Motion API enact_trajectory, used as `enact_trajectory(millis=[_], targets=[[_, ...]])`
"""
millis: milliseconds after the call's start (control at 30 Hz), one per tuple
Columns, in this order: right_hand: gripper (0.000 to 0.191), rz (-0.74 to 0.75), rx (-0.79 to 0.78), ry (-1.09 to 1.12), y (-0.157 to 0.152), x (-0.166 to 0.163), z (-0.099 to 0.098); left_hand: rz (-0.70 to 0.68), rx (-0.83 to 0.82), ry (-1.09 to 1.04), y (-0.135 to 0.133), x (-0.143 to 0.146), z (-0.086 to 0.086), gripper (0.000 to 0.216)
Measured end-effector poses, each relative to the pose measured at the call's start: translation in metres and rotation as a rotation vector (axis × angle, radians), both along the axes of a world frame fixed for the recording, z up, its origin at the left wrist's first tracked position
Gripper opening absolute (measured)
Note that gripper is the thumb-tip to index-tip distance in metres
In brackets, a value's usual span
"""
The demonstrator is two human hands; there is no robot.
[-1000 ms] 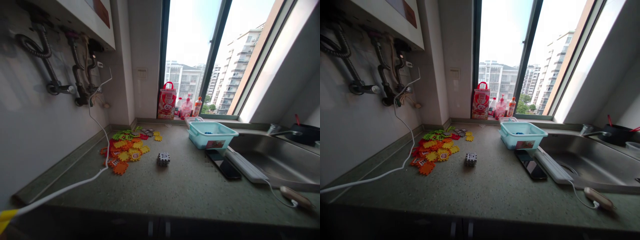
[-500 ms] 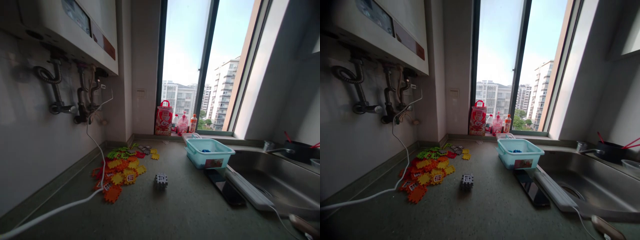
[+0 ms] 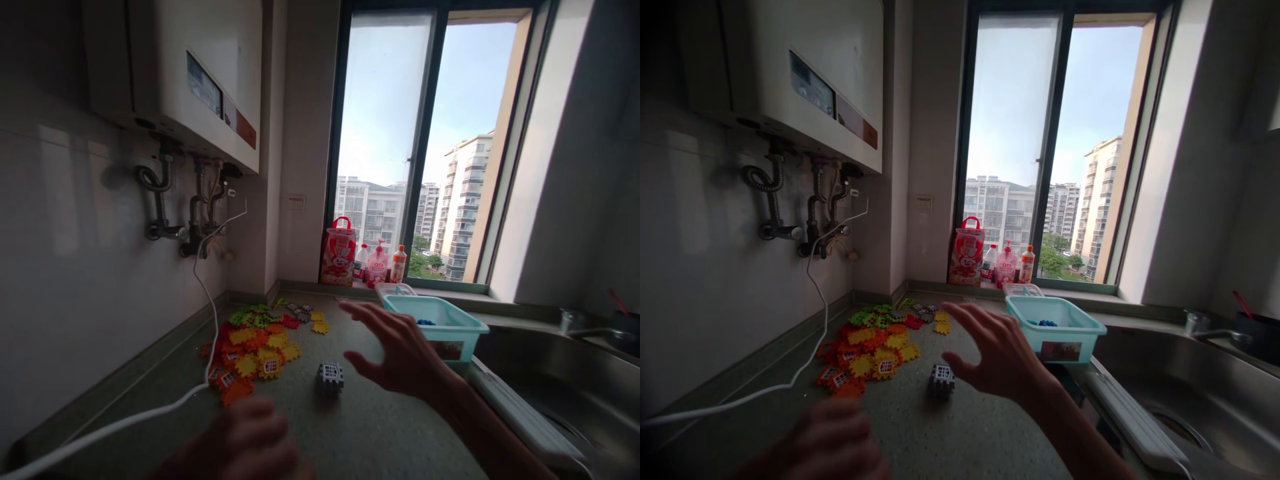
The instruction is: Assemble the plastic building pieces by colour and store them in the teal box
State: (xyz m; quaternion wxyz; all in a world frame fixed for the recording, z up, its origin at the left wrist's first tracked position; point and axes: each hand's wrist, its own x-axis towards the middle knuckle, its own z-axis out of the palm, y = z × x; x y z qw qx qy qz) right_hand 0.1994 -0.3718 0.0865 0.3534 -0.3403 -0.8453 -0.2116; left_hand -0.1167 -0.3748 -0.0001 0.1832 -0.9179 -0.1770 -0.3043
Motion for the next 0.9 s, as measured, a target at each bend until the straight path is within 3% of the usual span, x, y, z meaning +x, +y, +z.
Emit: enact_trajectory(millis=[67, 167, 233, 333, 533, 667, 767, 900], targets=[[0.078, -0.010, -0.227, -0.136, 0.024, -0.018, -0.021, 0.112, -0.068, -0.017, 0.052, 0.006, 0.015, 0.019], [0.092, -0.032, -0.447, -0.249, 0.051, -0.036, -0.056, 0.494, -0.278, 0.012, 0.139, 0.006, 0.030, 0.024], [0.091, -0.028, -0.526, -0.268, 0.059, -0.043, -0.074, 0.689, -0.375, 0.077, 0.189, 0.001, 0.029, 0.030], [0.083, -0.001, -0.606, -0.273, 0.059, -0.050, -0.089, 0.815, -0.441, 0.096, 0.239, -0.011, 0.012, 0.033], [0.069, -0.025, -0.655, -0.280, 0.056, -0.053, -0.095, 0.898, -0.468, 0.072, 0.269, -0.022, -0.015, 0.039], [0.063, -0.012, -0.682, -0.276, 0.059, -0.049, -0.097, 0.868, -0.483, 0.058, 0.275, -0.023, -0.014, 0.039], [0.047, -0.035, -0.711, -0.249, 0.061, -0.047, -0.100, 0.824, -0.486, 0.028, 0.276, -0.023, -0.010, 0.048], [0.040, -0.014, -0.735, -0.210, 0.065, -0.043, -0.105, 0.702, -0.486, 0.018, 0.274, -0.011, -0.008, 0.058]])
